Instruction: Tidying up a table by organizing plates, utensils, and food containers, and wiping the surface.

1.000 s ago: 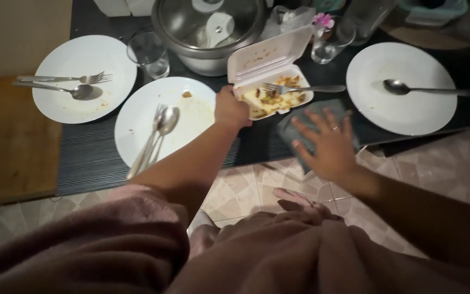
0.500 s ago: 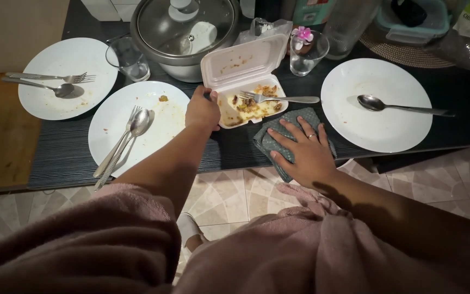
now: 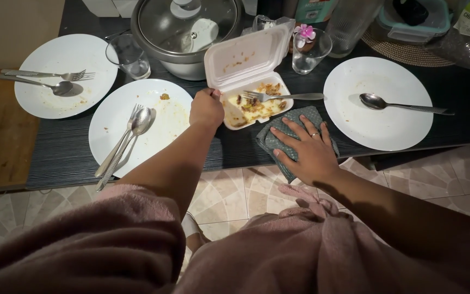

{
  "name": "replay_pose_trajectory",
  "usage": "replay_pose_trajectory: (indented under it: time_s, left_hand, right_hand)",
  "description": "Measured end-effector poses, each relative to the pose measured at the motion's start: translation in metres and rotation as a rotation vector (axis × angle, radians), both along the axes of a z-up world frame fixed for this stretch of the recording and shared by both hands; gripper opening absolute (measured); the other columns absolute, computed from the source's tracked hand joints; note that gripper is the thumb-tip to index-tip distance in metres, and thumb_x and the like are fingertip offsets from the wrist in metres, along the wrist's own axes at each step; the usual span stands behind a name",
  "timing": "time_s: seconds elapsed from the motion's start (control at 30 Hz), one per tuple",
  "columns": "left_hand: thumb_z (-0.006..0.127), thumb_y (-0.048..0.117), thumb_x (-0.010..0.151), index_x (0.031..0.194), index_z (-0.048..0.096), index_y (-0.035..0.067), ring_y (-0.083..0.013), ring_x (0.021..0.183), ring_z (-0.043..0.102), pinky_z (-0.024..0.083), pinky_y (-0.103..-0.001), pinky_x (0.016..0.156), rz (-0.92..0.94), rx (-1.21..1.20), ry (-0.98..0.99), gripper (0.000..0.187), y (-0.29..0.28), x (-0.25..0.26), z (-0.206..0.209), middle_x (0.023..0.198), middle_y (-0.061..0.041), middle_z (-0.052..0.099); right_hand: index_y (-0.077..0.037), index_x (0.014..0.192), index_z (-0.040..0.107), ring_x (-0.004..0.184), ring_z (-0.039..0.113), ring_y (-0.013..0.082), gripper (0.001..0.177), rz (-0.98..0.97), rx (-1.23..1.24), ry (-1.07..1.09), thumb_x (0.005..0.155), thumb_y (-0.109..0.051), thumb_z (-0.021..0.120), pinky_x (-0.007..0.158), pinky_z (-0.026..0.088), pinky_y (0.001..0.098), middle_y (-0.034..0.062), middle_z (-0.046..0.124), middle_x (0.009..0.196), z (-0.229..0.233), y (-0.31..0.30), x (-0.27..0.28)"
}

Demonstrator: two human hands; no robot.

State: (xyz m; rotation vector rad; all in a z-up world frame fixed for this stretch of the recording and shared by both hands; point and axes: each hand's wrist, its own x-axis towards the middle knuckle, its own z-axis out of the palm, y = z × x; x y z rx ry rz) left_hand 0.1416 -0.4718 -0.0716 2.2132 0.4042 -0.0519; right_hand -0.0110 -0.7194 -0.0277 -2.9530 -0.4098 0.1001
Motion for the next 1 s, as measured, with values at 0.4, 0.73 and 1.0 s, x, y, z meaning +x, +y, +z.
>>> replay_pose_trajectory:
  time_s: [0.4,0.73,1.0]
  left_hand:
    - [0.058,0.027,0.102,0.117,0.069,0.004,-0.0243,0.081,0.075,0.062,-0.036,0.069,-0.006,-0.328,-0.1,0.029,0.003,-0.035,0.042,0.102,-0.015,0.076]
    - [0.046,0.024,0.105,0.116,0.056,-0.004,-0.0304,0.079,0.079,0.065,-0.04,0.066,0.001,-0.78,-0.081,0.032,0.065,-0.086,0.08,0.102,-0.019,0.071]
    - [0.047,0.023,0.105,0.117,0.055,-0.004,-0.0328,0.086,0.078,0.065,-0.043,0.073,0.118,-0.831,-0.136,0.031,0.116,-0.111,0.121,0.107,-0.02,0.069]
  right_hand:
    - [-0.038,0.149,0.049,0.152,0.02,0.0366,0.057,0.024,0.008,-0.046,0.095,-0.057,0.051,0.118,0.005,0.0692,0.0049,0.034,0.162,-0.007,-0.005,0.003]
    - [-0.029,0.147,0.055,0.152,0.023,0.042,0.058,-0.022,0.051,-0.158,0.094,-0.054,0.056,0.114,0.015,0.073,0.0074,0.037,0.164,-0.02,-0.008,0.035]
    - [-0.025,0.144,0.061,0.152,0.028,0.041,0.059,0.003,-0.07,-0.168,0.095,-0.056,0.056,0.117,0.014,0.0717,0.0148,0.043,0.159,-0.044,0.054,0.08]
